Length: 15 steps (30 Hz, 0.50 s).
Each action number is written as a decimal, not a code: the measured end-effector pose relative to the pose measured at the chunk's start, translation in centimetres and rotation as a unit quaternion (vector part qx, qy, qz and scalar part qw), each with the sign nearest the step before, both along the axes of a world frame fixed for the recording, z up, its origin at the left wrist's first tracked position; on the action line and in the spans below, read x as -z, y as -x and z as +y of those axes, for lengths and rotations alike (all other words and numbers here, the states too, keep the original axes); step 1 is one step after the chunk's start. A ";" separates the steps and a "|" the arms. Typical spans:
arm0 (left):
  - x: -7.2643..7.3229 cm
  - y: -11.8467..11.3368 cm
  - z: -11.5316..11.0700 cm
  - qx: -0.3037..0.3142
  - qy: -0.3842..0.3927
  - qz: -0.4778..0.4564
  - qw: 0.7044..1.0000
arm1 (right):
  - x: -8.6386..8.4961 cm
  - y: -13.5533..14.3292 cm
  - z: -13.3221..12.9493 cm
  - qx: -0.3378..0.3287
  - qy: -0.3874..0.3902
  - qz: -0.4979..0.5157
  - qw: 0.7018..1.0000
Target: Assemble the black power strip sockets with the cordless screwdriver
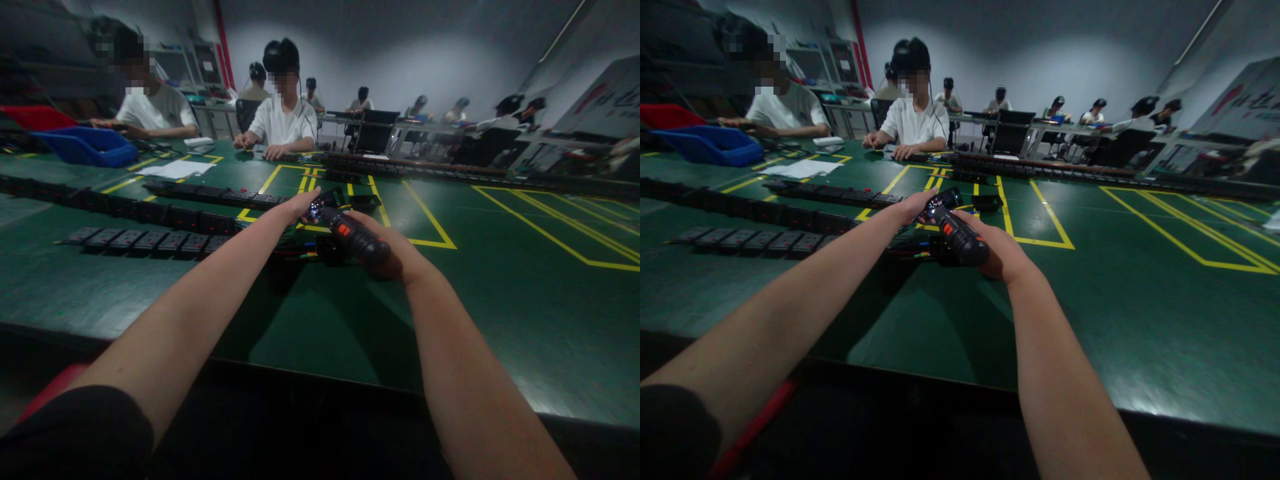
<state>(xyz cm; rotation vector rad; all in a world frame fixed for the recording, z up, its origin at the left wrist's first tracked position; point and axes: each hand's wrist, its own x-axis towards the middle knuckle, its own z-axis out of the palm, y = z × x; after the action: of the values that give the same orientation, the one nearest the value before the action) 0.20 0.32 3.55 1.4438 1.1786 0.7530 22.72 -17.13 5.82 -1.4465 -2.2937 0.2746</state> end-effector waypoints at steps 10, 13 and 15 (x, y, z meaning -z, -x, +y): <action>0.0 0.0 -0.1 0.002 -0.001 -0.006 1.000 | -0.4 0.4 -0.3 0.001 0.021 0.023 1.000; -0.2 0.0 -0.4 -0.001 -0.003 -0.003 1.000 | -0.5 0.5 -0.4 0.004 0.010 0.028 1.000; -0.3 0.0 -0.5 0.002 -0.002 -0.007 1.000 | -0.5 0.6 -0.5 0.009 0.006 0.031 0.999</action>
<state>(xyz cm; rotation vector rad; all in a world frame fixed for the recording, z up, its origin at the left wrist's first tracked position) 0.19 -0.20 3.86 1.4420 1.1637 0.7624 22.11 -17.59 6.29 -1.4439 -2.2319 0.3233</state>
